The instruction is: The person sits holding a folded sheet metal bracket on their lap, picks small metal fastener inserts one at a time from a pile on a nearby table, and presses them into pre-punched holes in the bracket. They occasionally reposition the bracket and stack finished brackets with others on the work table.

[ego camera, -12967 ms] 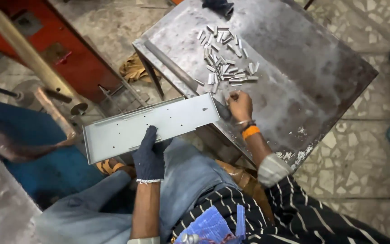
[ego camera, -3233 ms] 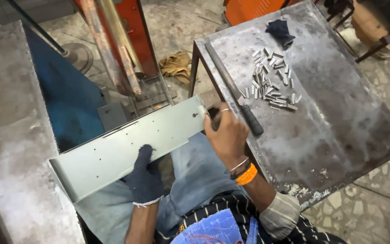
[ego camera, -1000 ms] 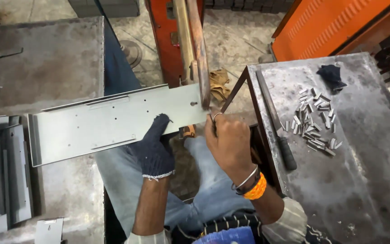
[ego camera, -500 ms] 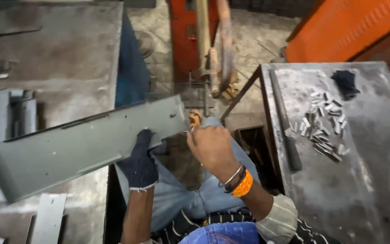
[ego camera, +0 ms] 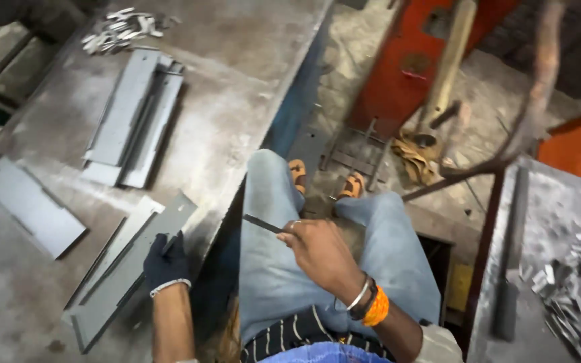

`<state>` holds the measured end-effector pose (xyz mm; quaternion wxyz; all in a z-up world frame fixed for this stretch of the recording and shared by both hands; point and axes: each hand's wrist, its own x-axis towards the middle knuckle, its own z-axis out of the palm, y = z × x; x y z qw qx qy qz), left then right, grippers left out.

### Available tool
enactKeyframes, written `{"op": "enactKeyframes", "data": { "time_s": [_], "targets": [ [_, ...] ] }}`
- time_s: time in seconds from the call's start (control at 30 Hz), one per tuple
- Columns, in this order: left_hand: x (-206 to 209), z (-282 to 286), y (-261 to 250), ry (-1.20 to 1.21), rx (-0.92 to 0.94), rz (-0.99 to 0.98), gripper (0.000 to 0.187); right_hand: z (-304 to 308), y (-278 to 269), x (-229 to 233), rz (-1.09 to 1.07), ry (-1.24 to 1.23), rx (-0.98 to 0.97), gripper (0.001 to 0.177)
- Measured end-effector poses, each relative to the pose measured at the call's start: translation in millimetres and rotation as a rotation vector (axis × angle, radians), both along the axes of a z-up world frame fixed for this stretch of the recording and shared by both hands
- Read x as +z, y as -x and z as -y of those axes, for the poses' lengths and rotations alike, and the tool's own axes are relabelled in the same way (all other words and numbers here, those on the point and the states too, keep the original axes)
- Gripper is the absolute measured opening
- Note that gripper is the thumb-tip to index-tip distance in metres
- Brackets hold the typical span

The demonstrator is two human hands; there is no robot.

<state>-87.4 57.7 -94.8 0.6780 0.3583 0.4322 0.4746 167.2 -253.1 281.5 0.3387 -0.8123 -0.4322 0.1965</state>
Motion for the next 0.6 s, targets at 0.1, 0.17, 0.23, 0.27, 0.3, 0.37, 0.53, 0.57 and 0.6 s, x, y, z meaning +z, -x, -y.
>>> {"op": "enactKeyframes", "data": {
  "time_s": [0.1,0.17,0.23,0.27,0.3,0.37,0.53,0.57,0.6],
  "targets": [
    [55,-4,6,0.368,0.245,0.473,0.025,-4,1,2,-0.067,0.002,-0.012,0.020],
    [44,-9,17,0.372,0.185,0.517,0.025,-7,2,11,-0.111,0.015,-0.027,0.019],
    [16,-4,28,0.373,0.124,0.559,0.032,-7,3,13,-0.156,0.031,-0.045,0.018],
    [-6,3,32,0.465,0.041,0.513,0.034,-5,3,10,-0.168,0.021,-0.064,0.016],
    [-26,1,29,0.551,-0.057,0.470,0.038,-6,1,7,-0.174,0.004,-0.093,0.015],
    [-34,6,7,0.618,-0.103,0.422,0.032,-10,-1,9,-0.194,0.018,-0.121,0.015],
    [-8,-3,-85,0.638,-0.176,0.338,0.018,-15,-6,2,-0.339,0.062,-0.168,0.019],
    [-4,-17,-109,0.591,-0.176,0.353,0.016,-16,-7,1,-0.356,0.054,-0.159,0.022],
    [0,-31,-133,0.545,-0.175,0.368,0.015,-17,-9,1,-0.372,0.046,-0.150,0.024]
  ]
}}
